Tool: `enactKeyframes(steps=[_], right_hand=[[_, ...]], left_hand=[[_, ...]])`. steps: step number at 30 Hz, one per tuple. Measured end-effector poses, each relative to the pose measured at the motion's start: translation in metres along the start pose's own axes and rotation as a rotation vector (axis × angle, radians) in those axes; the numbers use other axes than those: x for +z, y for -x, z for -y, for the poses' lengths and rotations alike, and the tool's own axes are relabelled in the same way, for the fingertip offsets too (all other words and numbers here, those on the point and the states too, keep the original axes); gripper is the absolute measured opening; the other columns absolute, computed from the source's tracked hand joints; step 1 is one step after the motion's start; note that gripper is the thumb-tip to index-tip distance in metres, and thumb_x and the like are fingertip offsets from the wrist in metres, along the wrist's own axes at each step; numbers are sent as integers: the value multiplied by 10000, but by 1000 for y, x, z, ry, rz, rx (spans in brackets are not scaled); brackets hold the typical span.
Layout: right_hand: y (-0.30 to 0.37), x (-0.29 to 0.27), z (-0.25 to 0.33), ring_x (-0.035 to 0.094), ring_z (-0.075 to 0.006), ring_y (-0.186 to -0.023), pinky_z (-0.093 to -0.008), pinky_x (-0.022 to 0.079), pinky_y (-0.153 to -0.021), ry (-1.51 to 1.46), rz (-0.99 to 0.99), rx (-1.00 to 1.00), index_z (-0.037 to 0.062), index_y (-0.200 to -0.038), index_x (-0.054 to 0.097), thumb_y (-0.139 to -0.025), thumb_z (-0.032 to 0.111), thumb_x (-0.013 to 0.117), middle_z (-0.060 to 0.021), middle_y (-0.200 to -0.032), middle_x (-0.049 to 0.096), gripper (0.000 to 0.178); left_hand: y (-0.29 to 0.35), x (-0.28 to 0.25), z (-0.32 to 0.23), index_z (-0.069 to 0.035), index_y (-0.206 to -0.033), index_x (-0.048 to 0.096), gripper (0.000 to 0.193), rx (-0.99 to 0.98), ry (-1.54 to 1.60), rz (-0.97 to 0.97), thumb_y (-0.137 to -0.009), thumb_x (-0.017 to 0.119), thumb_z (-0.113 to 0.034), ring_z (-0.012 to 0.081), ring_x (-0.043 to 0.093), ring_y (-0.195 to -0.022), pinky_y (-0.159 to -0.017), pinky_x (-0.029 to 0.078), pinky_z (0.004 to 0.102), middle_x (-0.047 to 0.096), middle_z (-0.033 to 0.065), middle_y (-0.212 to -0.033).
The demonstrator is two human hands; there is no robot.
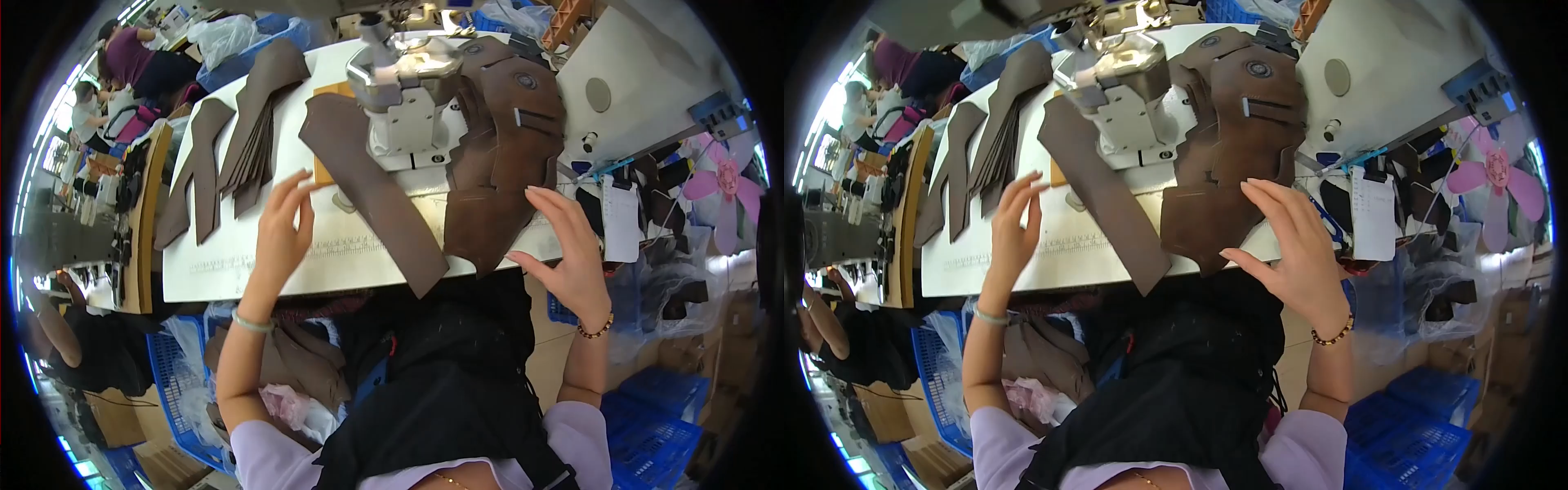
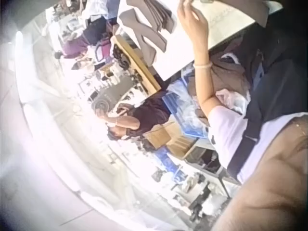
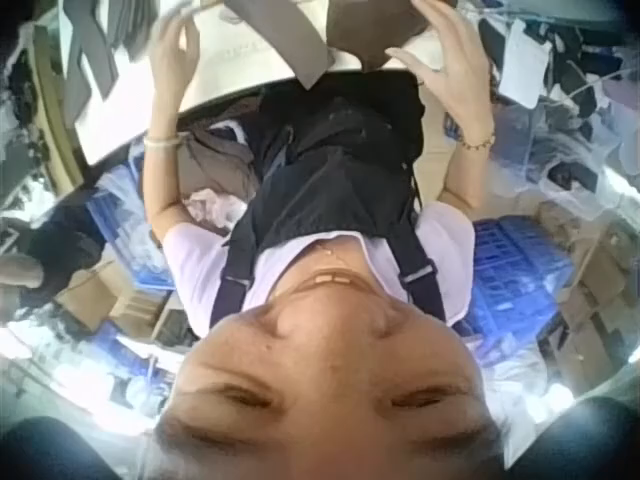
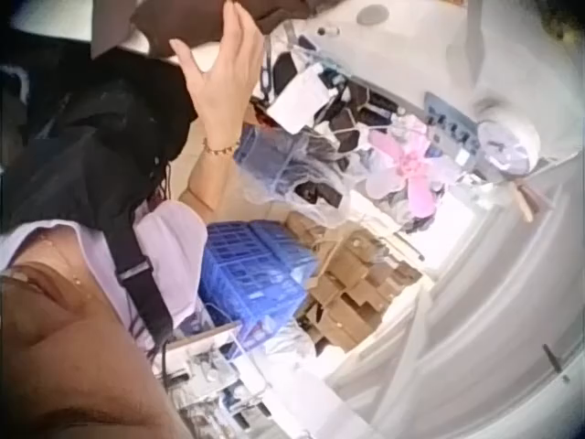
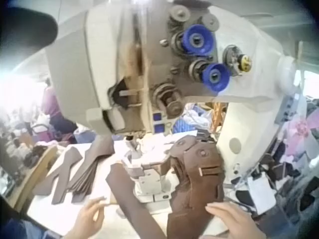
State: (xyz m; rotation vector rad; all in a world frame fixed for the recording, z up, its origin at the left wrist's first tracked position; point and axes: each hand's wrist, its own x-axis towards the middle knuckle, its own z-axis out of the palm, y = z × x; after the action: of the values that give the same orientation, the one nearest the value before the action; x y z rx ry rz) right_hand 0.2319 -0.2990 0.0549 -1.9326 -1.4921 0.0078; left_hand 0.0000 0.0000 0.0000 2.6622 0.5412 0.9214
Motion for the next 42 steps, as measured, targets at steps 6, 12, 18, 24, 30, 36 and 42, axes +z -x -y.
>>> enactKeyframes(steps=[6, 12, 18, 24, 30, 36, 42], right_hand=[[-5, -5, -24, 493, -301, -1150, -392, 400, -982, 63, -126, 74, 37, -1269, 501, -716, 269, 779, -112, -1282, 505, 661], [-15, 4, -23, 383, -321, -1282, -450, 311, -1058, 79, 163, -185, 85, -1320, 457, -724, 131, 696, -110, -1354, 434, 644], [-21, 4, -45, 538, -275, -1075, -333, 429, -928, -110, -295, 43, 30, -1149, 578, -803, -23, 551, -117, -1196, 541, 351], [-13, 20, -41, 553, -279, -1050, -344, 430, -930, -148, -311, 32, 26, -1119, 582, -793, -48, 536, -116, -1158, 560, 338], [7, 22, -41, 553, -281, -1049, -341, 442, -917, -151, -368, 131, 12, -1135, 562, -796, -62, 514, -139, -1150, 550, 351], [4, 11, -43, 566, -248, -1034, -332, 458, -896, -184, -431, 174, 14, -1178, 533, -798, -73, 514, -129, -1158, 548, 391], [-15, 5, -41, 582, -231, -996, -324, 483, -847, -172, -414, 175, 32, -1206, 526, -800, -75, 516, -123, -1142, 554, 420]], left_hand=[[-93, 27, 1, 6, -1079, 606, 233, -33, 73, 65, -866, 570, -80, 337, 554, -1120, -931, 447, 381, 562, 182, -1226], [-128, 63, 62, -12, -1217, 534, 466, 14, -192, 247, -841, 638, -269, 371, 358, -1306, -1060, 307, 473, 415, 216, -1374], [-135, 78, 84, -25, -1282, 501, 580, -32, -48, 332, -835, 641, -367, 392, 357, -1284, -1074, 300, 447, 372, 204, -1405], [-126, 78, 79, -21, -1282, 512, 607, -68, -145, 237, -838, 646, -411, 410, 297, -1328, -1085, 290, 443, 365, 231, -1417], [-122, 79, 72, -31, -1276, 530, 617, -52, -94, 185, -830, 653, -439, 416, 277, -1339, -1083, 293, 445, 368, 232, -1418], [-119, 73, 68, -52, -1253, 553, 595, -100, -94, 172, -822, 659, -448, 415, 300, -1318, -1058, 326, 439, 377, 252, -1394], [-121, 72, 50, -19, -1196, 574, 561, -79, -124, 112, -803, 684, -405, 396, 386, -1213, -1014, 363, 434, 455, 218, -1282]])
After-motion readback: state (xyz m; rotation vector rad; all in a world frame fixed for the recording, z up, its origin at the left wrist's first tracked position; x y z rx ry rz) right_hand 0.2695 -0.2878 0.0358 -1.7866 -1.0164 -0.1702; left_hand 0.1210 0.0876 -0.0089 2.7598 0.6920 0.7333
